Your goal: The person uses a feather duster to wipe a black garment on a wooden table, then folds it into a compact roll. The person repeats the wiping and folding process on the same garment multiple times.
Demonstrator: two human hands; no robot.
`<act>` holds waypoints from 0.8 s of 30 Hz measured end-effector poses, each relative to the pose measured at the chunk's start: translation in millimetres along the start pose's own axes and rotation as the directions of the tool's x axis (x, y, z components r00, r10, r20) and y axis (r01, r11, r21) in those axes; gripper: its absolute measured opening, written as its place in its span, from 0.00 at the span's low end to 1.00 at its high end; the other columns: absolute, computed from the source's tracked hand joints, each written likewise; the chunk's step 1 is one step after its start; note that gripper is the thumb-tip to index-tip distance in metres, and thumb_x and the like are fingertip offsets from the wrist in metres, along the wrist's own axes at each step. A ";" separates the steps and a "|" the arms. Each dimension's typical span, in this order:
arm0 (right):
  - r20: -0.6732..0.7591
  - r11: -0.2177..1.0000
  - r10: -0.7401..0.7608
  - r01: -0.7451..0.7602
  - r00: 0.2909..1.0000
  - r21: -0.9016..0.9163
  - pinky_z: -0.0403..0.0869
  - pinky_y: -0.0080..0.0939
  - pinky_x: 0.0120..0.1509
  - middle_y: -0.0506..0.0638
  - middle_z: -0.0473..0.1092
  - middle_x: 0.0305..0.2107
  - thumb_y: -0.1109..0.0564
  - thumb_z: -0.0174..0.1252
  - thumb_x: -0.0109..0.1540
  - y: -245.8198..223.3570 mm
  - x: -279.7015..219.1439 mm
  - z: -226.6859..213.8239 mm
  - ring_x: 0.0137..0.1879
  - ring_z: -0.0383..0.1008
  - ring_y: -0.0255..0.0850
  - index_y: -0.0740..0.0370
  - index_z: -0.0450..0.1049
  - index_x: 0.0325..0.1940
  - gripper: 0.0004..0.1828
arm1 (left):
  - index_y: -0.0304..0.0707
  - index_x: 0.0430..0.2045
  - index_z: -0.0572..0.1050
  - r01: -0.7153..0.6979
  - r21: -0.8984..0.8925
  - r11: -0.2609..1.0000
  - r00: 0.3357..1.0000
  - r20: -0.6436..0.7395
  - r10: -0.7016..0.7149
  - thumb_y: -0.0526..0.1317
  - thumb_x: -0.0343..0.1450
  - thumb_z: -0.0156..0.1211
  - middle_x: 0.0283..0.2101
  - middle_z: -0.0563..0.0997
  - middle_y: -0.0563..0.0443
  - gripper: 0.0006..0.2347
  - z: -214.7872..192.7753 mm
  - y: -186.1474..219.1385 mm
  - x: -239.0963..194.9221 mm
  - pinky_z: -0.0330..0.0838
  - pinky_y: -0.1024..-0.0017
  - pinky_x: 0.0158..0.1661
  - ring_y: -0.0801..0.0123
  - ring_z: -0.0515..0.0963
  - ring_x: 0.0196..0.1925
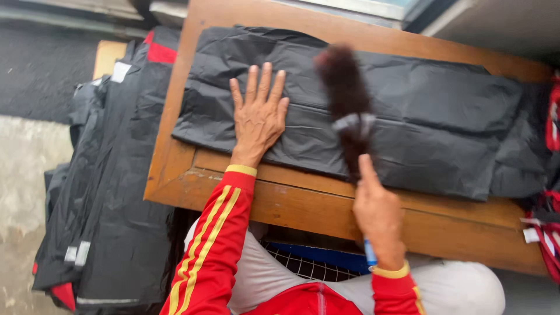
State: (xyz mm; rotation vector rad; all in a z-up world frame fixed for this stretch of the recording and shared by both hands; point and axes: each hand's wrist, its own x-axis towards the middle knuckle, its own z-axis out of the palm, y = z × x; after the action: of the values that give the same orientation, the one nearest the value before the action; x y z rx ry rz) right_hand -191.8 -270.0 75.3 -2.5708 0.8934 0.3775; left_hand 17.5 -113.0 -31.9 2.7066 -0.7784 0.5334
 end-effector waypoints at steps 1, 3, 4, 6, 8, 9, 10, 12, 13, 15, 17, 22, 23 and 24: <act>-0.009 1.000 0.029 -0.029 1.000 0.009 0.71 0.61 0.44 0.74 0.72 0.23 0.52 0.42 0.64 15.5 6.1 -4.4 0.38 0.75 0.68 0.30 0.55 0.71 0.30 | 0.51 0.64 0.61 -0.027 -0.016 1.000 1.000 0.004 0.027 0.48 0.74 0.45 0.69 0.55 0.48 0.21 0.5 -1.4 -1.7 0.30 0.40 0.65 0.53 0.48 0.72; -0.123 0.986 0.154 -0.145 0.980 0.078 0.70 0.64 0.46 0.77 0.72 0.25 0.50 0.39 0.65 50.0 14.8 -14.6 0.39 0.73 0.73 0.34 0.58 0.71 0.28 | 0.48 0.64 0.63 -0.043 0.067 0.997 0.999 -0.016 0.044 0.48 0.75 0.47 0.69 0.57 0.46 0.21 2.5 -1.0 1.2 0.30 0.40 0.63 0.53 0.49 0.71; -0.142 0.979 0.192 -0.179 0.971 0.101 0.70 0.64 0.46 0.77 0.72 0.25 0.50 0.39 0.65 50.2 10.1 -17.9 0.39 0.73 0.73 0.34 0.58 0.71 0.28 | 0.48 0.64 0.63 -0.086 0.049 0.995 0.996 -0.022 0.087 0.48 0.75 0.47 0.69 0.57 0.46 0.21 2.0 7.2 1.6 0.30 0.40 0.63 0.53 0.49 0.71; -0.302 0.979 0.035 0.027 0.953 0.201 0.70 0.64 0.39 0.76 0.70 0.23 0.55 0.43 0.63 47.9 5.9 -26.9 0.34 0.72 0.71 0.41 0.61 0.70 0.29 | 0.35 0.63 0.63 -0.052 0.148 0.988 0.994 -0.086 0.066 0.40 0.71 0.53 0.68 0.57 0.35 0.23 0.6 20.3 6.1 0.31 0.36 0.62 0.45 0.50 0.71; -0.307 0.969 -0.016 0.090 0.952 0.229 0.71 0.61 0.36 0.71 0.72 0.23 0.54 0.44 0.62 37.5 -3.3 -21.1 0.33 0.74 0.66 0.38 0.61 0.69 0.29 | 0.34 0.61 0.64 -0.174 0.038 0.984 0.980 -0.095 0.177 0.41 0.72 0.53 0.68 0.58 0.37 0.22 -12.5 55.9 18.2 0.31 0.40 0.64 0.48 0.52 0.71; -0.294 0.955 -0.102 0.177 0.950 0.238 0.73 0.58 0.34 0.65 0.74 0.23 0.52 0.45 0.60 31.4 -8.5 -16.9 0.31 0.76 0.61 0.35 0.61 0.67 0.30 | 0.33 0.60 0.65 -0.257 -0.059 0.964 0.963 -0.100 0.251 0.43 0.72 0.53 0.68 0.59 0.39 0.22 -20.5 72.1 20.4 0.31 0.43 0.65 0.52 0.53 0.71; -0.304 0.953 -0.082 0.164 0.949 0.254 0.73 0.58 0.34 0.65 0.74 0.23 0.52 0.45 0.60 28.9 -11.4 -10.1 0.31 0.76 0.61 0.35 0.61 0.67 0.30 | 0.33 0.60 0.65 -0.282 -0.060 0.958 0.956 -0.100 0.275 0.43 0.72 0.53 0.68 0.59 0.39 0.22 -21.6 85.3 22.4 0.31 0.43 0.65 0.52 0.53 0.71; -0.220 0.932 -0.204 0.258 0.954 0.255 0.76 0.56 0.37 0.55 0.77 0.31 0.49 0.43 0.61 21.3 -14.3 2.4 0.33 0.78 0.55 0.31 0.62 0.66 0.27 | 0.41 0.54 0.72 -0.285 -0.135 0.949 0.958 -0.027 0.284 0.47 0.69 0.53 0.61 0.71 0.48 0.20 -23.6 109.1 25.3 0.28 0.48 0.69 0.61 0.55 0.71; -0.230 0.931 -0.196 0.254 0.953 0.261 0.76 0.56 0.37 0.55 0.77 0.31 0.49 0.43 0.61 29.6 -13.7 1.5 0.33 0.78 0.55 0.31 0.62 0.66 0.27 | 0.41 0.54 0.72 -0.298 -0.135 0.945 0.954 -0.031 0.297 0.47 0.69 0.53 0.61 0.71 0.48 0.20 -6.8 106.9 21.0 0.28 0.48 0.69 0.61 0.55 0.71; -0.063 0.955 -0.115 0.128 0.991 0.267 0.74 0.60 0.39 0.58 0.76 0.33 0.50 0.42 0.61 47.3 -7.6 -3.0 0.37 0.77 0.59 0.26 0.58 0.67 0.29 | 0.43 0.60 0.64 -0.217 -0.121 0.969 0.971 0.079 0.227 0.55 0.71 0.47 0.68 0.59 0.44 0.25 30.6 105.8 20.7 0.29 0.43 0.67 0.54 0.49 0.72; -0.082 0.959 0.044 -0.019 0.996 0.282 0.74 0.61 0.41 0.60 0.76 0.32 0.50 0.43 0.61 89.3 3.9 -13.2 0.38 0.76 0.61 0.27 0.58 0.67 0.29 | 0.42 0.62 0.61 -0.218 -0.123 0.968 0.970 0.078 0.229 0.54 0.73 0.43 0.69 0.57 0.43 0.25 27.5 105.7 20.8 0.31 0.44 0.66 0.54 0.49 0.72; -0.227 0.930 0.339 -0.288 0.913 0.231 0.70 0.65 0.45 0.74 0.73 0.27 0.49 0.42 0.65 129.9 12.5 -50.8 0.40 0.74 0.68 0.35 0.60 0.69 0.27 | 0.42 0.65 0.58 -0.194 -0.113 0.975 0.977 0.070 0.202 0.53 0.75 0.40 0.70 0.54 0.43 0.24 30.8 105.3 22.1 0.32 0.44 0.66 0.54 0.49 0.72; -0.283 0.954 0.238 -0.169 0.929 0.248 0.71 0.65 0.44 0.75 0.72 0.29 0.52 0.42 0.64 123.0 8.0 -54.7 0.40 0.74 0.68 0.42 0.61 0.69 0.27 | 0.42 0.64 0.58 -0.194 -0.101 0.976 0.977 0.071 0.202 0.53 0.75 0.39 0.70 0.55 0.43 0.24 31.6 105.6 22.1 0.33 0.44 0.66 0.55 0.49 0.72; -0.339 0.965 0.134 -0.046 0.931 0.257 0.71 0.66 0.44 0.75 0.72 0.31 0.55 0.43 0.63 116.4 2.7 -58.3 0.39 0.74 0.67 0.48 0.63 0.68 0.27 | 0.41 0.64 0.58 -0.192 -0.086 0.978 0.977 0.074 0.199 0.53 0.75 0.39 0.70 0.55 0.43 0.24 31.2 105.5 20.4 0.33 0.44 0.66 0.55 0.50 0.72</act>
State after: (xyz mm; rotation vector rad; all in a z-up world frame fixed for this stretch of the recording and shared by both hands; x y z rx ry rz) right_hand -256.9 -381.2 94.3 -2.4078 1.1080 -0.1738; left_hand -16.4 -219.6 -34.6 2.6087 -1.0728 0.4257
